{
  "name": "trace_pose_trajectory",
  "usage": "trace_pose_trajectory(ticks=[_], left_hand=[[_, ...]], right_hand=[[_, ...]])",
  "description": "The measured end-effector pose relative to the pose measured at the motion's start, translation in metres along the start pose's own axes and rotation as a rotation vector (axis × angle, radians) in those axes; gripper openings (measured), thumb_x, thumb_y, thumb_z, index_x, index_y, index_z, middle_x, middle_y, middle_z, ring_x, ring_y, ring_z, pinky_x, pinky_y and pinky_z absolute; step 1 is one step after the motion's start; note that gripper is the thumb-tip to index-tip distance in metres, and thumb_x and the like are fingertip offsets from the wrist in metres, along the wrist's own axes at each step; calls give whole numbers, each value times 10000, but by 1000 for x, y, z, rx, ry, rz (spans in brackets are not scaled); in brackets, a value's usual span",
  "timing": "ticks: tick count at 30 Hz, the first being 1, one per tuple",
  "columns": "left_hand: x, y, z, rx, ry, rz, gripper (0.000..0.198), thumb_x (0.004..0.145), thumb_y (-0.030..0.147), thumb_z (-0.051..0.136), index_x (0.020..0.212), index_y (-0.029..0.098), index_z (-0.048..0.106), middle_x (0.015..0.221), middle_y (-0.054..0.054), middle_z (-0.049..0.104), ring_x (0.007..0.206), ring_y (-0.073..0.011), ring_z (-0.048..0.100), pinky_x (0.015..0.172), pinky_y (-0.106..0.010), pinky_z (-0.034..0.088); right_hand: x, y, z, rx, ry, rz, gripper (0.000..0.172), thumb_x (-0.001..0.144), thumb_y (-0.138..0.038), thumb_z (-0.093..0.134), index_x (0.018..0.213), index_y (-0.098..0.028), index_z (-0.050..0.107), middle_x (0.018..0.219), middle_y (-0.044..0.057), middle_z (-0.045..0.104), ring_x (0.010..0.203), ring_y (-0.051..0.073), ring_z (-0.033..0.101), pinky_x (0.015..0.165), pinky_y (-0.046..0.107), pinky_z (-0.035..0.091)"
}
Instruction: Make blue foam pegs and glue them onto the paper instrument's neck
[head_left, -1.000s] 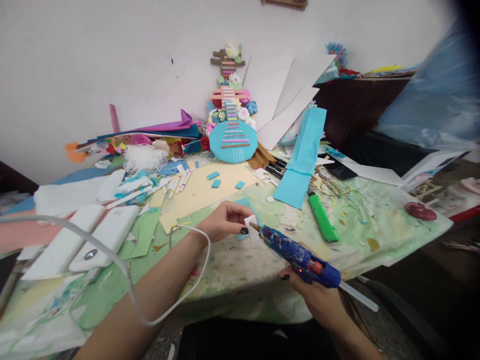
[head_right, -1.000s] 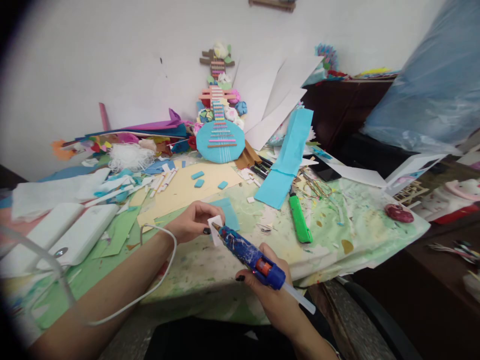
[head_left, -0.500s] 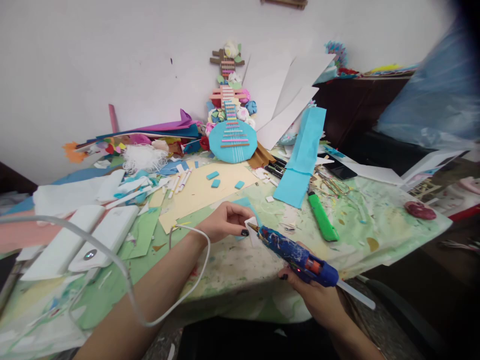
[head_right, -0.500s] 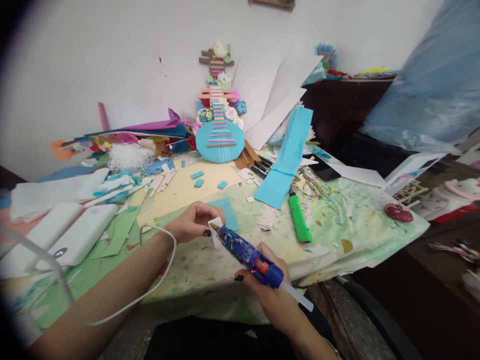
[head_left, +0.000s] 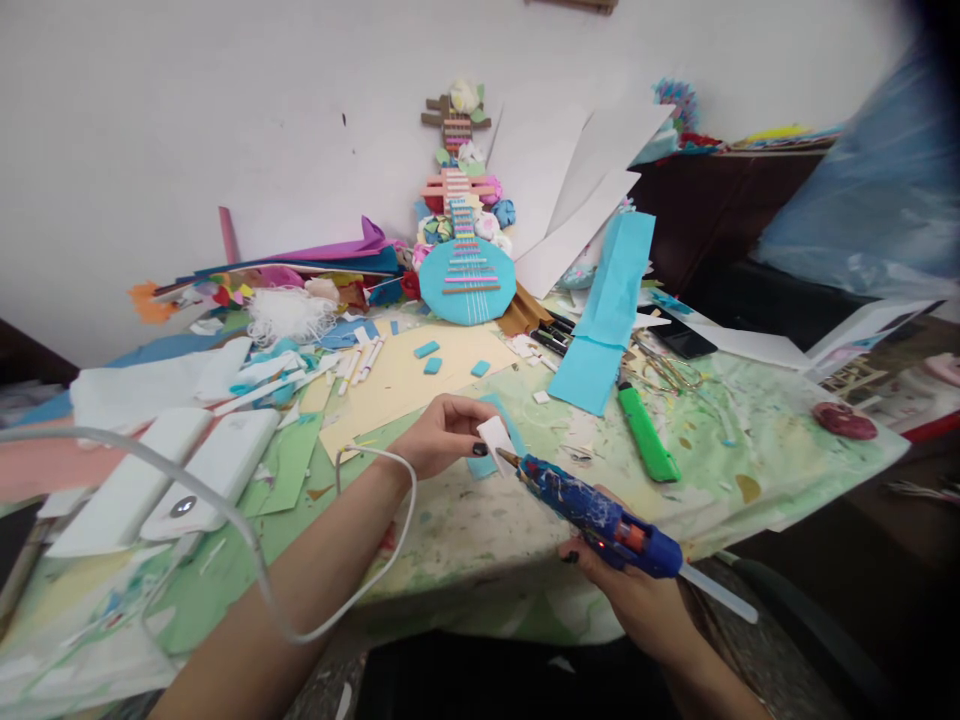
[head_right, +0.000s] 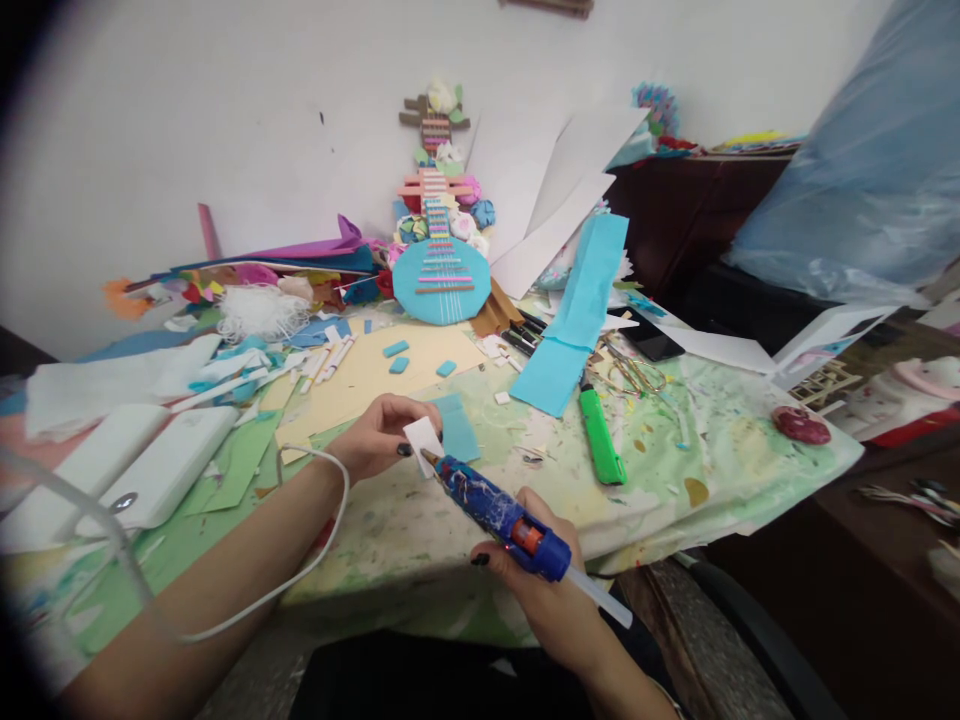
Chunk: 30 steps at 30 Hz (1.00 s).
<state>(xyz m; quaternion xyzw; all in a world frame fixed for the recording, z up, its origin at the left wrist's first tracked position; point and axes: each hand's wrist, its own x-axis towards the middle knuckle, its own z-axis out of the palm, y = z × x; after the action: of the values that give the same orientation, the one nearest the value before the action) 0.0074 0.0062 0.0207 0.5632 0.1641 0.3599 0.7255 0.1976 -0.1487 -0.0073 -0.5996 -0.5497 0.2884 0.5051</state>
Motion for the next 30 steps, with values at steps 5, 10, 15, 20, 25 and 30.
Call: trace_pose_trajectory(ticks=[5,10,15,20,25,30], left_hand=[[0,0,-2,0,35,31,277,520,257,833,726,104,729,708,-75,653,663,-156,601,591,-240,472],[0,-1,-3,21,-18,23,244,539,238,822,723,107,730,721,-75,654,670,-152,599,598,-238,473],[0,-1,0,64,-62,-20,230,532,228,829,697,105,727,714,-79,654,670,-152,590,606,-245,467],[1,0,2,71,-95,-30,233,541,233,829,707,106,725,718,-74,655,681,-154,594,630,-254,473],[1,0,1,68,-88,-18,228,533,225,831,700,107,730,706,-73,657,683,-157,596,625,-251,475],[2,-1,0,54,-80,-12,225,526,202,830,705,103,735,703,-69,660,678,-145,594,620,-237,466]], right_hand=[[0,3,0,30,-21,22,248,696,-438,647,650,-199,602,597,1,600,571,156,577,545,248,494],[3,2,-4,13,-80,11,219,717,-403,648,650,-203,589,585,-4,588,562,152,558,520,245,471],[5,2,-3,40,-111,-7,211,723,-400,652,684,-213,563,576,-18,560,544,142,526,490,235,435],[4,6,-1,50,-111,-20,202,737,-393,644,712,-203,581,623,-7,590,576,144,537,526,239,446],[2,16,-4,-30,-95,-14,259,720,-445,641,665,-194,614,650,20,626,619,168,572,597,268,488],[-2,26,-5,-91,-86,41,282,705,-470,649,702,-188,655,699,45,658,702,210,616,702,328,520]])
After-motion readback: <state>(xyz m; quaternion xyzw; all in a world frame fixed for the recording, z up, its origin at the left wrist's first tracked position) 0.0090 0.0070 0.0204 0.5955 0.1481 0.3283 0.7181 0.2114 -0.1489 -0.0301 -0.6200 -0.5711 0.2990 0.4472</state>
